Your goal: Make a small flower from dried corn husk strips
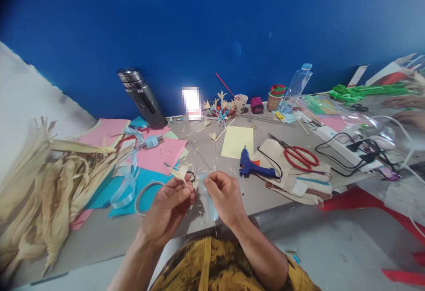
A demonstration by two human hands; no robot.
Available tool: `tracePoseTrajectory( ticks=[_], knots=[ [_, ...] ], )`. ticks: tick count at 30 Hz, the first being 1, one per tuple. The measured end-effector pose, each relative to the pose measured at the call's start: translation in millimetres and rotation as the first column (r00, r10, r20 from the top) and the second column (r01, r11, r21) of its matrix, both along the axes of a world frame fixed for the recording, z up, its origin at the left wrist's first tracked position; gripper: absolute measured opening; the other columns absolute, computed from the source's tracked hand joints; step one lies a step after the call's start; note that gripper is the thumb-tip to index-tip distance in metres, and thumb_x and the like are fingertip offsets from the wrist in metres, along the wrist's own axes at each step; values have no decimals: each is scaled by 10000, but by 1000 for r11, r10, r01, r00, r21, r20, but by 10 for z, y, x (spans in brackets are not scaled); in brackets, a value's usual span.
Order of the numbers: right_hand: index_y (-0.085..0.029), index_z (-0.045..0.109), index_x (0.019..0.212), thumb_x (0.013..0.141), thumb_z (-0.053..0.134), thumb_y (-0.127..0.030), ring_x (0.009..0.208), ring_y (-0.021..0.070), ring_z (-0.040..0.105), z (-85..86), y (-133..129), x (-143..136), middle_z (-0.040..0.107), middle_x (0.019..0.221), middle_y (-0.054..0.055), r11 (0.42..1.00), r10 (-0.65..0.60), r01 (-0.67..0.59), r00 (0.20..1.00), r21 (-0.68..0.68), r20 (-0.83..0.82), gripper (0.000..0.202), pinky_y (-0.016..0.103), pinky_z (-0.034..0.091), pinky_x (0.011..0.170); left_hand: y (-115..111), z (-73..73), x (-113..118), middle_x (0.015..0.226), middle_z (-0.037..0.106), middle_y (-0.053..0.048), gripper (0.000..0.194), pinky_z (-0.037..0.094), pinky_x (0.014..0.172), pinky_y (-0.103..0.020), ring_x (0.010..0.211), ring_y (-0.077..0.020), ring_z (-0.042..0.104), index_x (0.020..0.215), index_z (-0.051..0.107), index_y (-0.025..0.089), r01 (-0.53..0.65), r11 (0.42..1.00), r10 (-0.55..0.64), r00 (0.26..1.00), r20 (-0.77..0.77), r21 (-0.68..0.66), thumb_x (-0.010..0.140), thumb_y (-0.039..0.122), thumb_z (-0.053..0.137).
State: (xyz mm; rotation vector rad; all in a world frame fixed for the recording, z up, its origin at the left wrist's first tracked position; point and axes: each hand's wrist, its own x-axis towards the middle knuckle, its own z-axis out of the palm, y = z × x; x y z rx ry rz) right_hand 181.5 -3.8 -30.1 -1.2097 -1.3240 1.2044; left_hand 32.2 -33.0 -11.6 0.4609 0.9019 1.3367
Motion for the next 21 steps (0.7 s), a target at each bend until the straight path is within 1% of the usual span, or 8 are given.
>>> tracePoseTrajectory(
  ticks=[2, 5, 7, 9, 11, 15, 17, 21],
  knots=[
    [-181, 549, 630, 830, 600, -353, 539, 102, 357, -10, -22, -35, 425, 564, -42, 1000, 13, -13, 1000, -10, -6, 268, 225, 297, 490, -11, -10, 14, 691, 639, 6, 428, 501, 635, -202, 624, -94, 609, 976, 719, 141, 7, 1000, -7, 1000, -1, -24, 592, 172, 907],
    [-180, 546, 629, 826, 600, -358, 541, 102, 360, -11, -39, -57, 422, 565, -44, 999, 29, -30, 999, -25, -21, 271, 229, 303, 501, -25, -24, 23, 698, 644, -14, 338, 522, 663, -233, 664, -118, 623, 891, 720, 129, -14, 998, 14, 1000, 1, -67, 617, 217, 899],
    [-179, 548, 632, 825, 604, -363, 542, 103, 364, -4, -48, -68, 424, 561, -44, 999, 38, -39, 999, -33, -33, 273, 229, 311, 507, -28, -39, 39, 663, 611, -3, 284, 511, 629, -236, 636, -113, 593, 851, 706, 134, -17, 998, 18, 1000, 16, -67, 653, 241, 879],
    [-175, 557, 646, 831, 607, -378, 546, 103, 365, 0, -56, -79, 430, 563, -42, 998, 41, -43, 998, -40, -48, 279, 229, 316, 510, -25, -61, 69, 619, 544, 23, 258, 468, 569, -212, 586, -91, 527, 858, 694, 139, -17, 999, 19, 999, 48, -42, 692, 254, 855],
    [-169, 563, 660, 841, 605, -401, 550, 102, 360, -4, -62, -86, 432, 570, -40, 998, 40, -43, 997, -48, -62, 298, 227, 310, 508, -22, -88, 104, 608, 484, 43, 249, 389, 500, -176, 539, -61, 440, 860, 680, 131, -32, 999, 34, 997, 66, -23, 722, 266, 837],
    [-166, 564, 670, 853, 606, -425, 555, 98, 351, -11, -64, -83, 424, 581, -41, 998, 36, -40, 996, -44, -78, 321, 223, 306, 505, -16, -115, 145, 569, 349, 89, 272, 248, 431, -154, 476, -25, 255, 817, 632, 122, -44, 999, 44, 999, 12, -5, 745, 297, 828],
    [-167, 567, 670, 851, 612, -421, 557, 100, 359, -1, -65, -81, 430, 579, -39, 999, 31, -34, 996, -35, -82, 315, 222, 314, 506, -15, -109, 149, 557, 319, 101, 297, 235, 429, -157, 474, -25, 227, 817, 615, 128, -48, 999, 48, 998, -28, 3, 730, 305, 838],
    [-166, 571, 664, 839, 624, -405, 560, 103, 388, 29, -81, -102, 460, 583, -33, 999, 29, -31, 995, -27, -92, 302, 221, 340, 514, -14, -102, 157, 555, 337, 107, 345, 216, 423, -159, 467, -21, 224, 813, 589, 142, -48, 999, 47, 997, -53, -15, 675, 290, 868]
  ],
)
